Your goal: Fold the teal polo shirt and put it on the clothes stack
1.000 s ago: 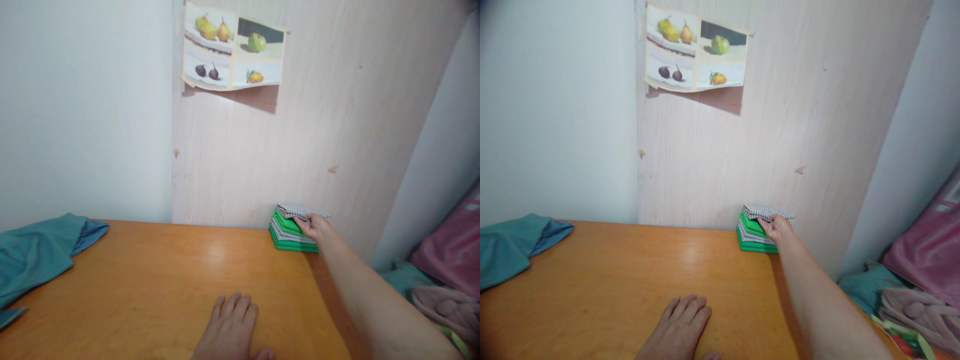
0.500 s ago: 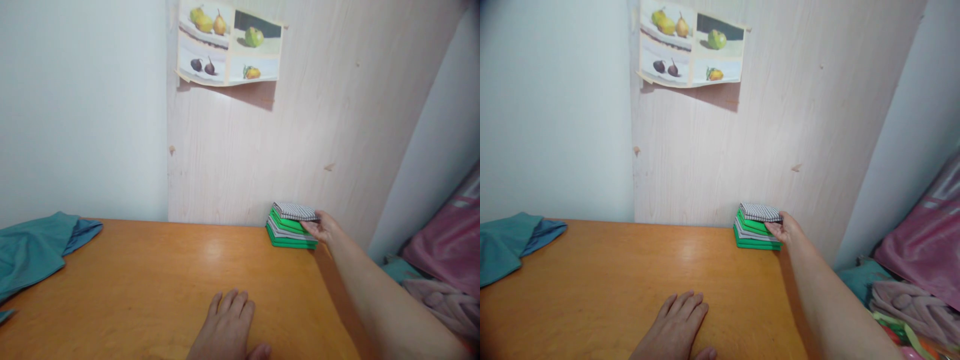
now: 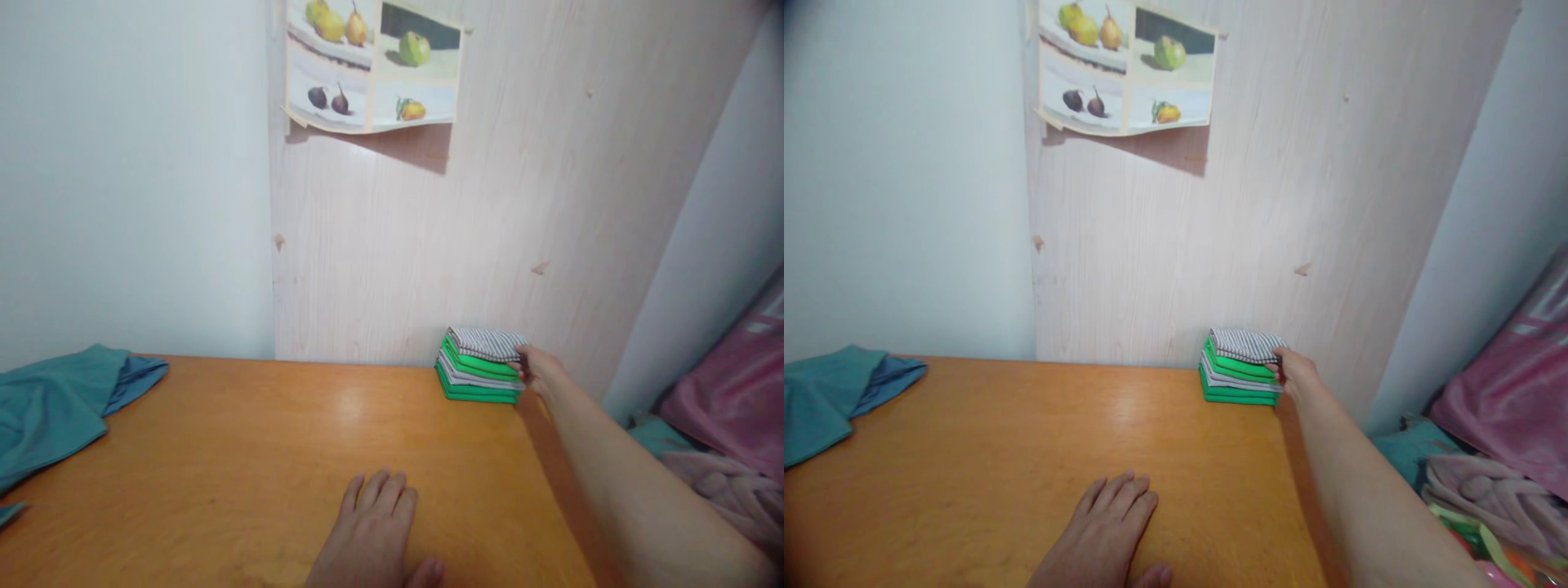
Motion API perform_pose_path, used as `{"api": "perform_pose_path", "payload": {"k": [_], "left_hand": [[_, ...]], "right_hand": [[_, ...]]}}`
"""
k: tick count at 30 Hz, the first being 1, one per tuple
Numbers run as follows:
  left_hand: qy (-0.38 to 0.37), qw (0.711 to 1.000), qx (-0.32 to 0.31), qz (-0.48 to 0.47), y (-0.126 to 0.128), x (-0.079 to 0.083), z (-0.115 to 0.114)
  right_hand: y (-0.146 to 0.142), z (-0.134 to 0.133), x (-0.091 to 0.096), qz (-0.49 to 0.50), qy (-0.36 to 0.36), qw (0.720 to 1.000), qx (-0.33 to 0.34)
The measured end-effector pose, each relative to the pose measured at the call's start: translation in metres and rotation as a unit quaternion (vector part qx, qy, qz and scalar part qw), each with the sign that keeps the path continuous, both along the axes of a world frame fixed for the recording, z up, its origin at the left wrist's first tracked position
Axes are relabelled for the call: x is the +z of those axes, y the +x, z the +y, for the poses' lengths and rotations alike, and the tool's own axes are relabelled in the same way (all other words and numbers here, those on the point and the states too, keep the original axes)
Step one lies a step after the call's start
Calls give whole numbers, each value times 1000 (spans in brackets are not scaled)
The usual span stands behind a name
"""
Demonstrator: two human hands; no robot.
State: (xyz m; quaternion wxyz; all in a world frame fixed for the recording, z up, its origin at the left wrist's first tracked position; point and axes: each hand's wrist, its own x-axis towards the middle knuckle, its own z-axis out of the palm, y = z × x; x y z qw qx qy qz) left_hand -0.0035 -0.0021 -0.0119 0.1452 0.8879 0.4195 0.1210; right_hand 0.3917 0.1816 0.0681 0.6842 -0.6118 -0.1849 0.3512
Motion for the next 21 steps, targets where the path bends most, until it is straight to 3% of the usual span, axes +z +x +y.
{"api": "perform_pose_path", "payload": {"k": [17,21], "left_hand": [[9,1000,-7,12,0,0,1],[8,1000,-8,16,0,1,1]], "right_hand": [[18,-9,0,-137,-1,990,19],[24,-13,-2,-158,-18,987,-5]]}}
